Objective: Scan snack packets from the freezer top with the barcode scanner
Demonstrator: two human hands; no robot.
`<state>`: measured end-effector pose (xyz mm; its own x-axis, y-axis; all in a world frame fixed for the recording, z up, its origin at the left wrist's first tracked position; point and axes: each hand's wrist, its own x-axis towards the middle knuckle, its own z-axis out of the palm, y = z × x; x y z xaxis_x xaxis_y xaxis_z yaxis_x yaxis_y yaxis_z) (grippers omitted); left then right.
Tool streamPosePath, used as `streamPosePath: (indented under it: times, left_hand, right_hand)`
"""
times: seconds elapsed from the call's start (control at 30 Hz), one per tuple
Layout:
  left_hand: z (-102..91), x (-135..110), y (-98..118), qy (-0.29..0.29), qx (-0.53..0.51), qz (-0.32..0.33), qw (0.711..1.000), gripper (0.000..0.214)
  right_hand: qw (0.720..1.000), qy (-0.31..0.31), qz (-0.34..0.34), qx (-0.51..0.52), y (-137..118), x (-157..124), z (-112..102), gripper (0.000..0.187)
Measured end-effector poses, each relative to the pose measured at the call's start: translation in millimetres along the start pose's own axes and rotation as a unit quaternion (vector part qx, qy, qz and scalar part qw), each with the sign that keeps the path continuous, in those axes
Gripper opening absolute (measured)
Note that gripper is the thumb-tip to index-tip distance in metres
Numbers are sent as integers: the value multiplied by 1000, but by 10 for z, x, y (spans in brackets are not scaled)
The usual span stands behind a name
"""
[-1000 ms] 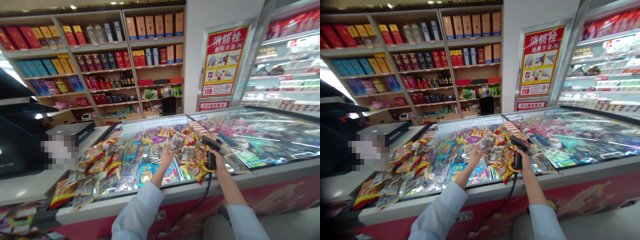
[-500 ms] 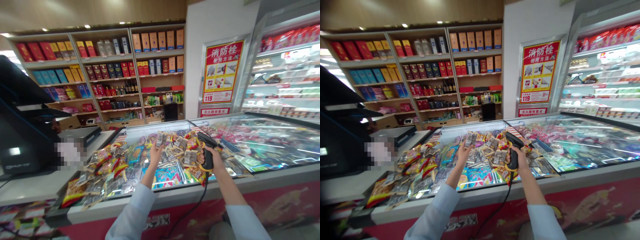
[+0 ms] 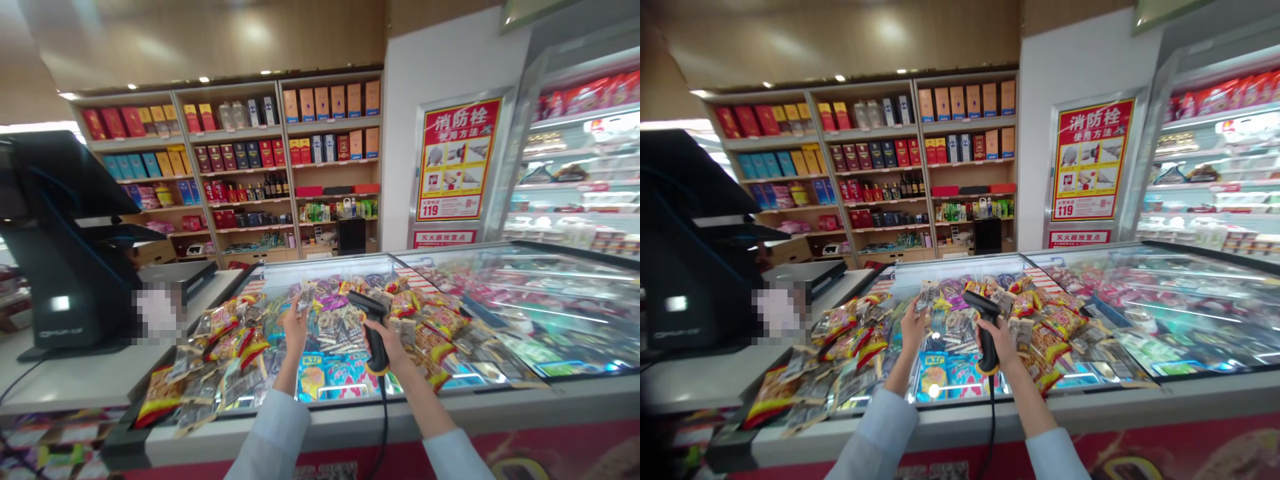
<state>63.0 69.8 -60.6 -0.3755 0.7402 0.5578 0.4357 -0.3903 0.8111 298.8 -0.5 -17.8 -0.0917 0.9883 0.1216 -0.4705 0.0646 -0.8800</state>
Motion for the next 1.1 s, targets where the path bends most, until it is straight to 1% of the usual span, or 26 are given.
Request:
streamPosePath:
  times: [0.13,0.23,0.33,0.47,0.67,0.77,0.93,1.1]
  left_hand:
    - [-40,6,-45,15,-4,-16,1000,52]
    - [-50,1,-38,15,-4,-9,1000,48]
    - [-43,-10,-8,-10,-5,-2,1000,43]
    - [-30,-16,15,-13,9,-10,1000,42]
    - [2,-24,-70,-38,-13,-17,999,44]
    - [5,-33,-79,-41,-13,-19,999,46]
    - [-18,-37,-36,-43,5,-29,999,46]
    - [-19,-31,-61,-44,5,-27,999,44]
  right_hand:
    - [999,-7,38,8,199,50,34,28]
    - [998,-22,60,12,266,51,26,28]
    - [997,-39,62,28,268,27,26,28]
    - [996,-44,58,46,251,-5,32,26]
    - [996,-34,49,69,250,-15,5,24]
    - [996,-32,47,71,250,-15,-5,24]
    - [996,-29,51,74,258,-12,-18,24]
    - [996,-25,55,67,260,-12,-27,23]
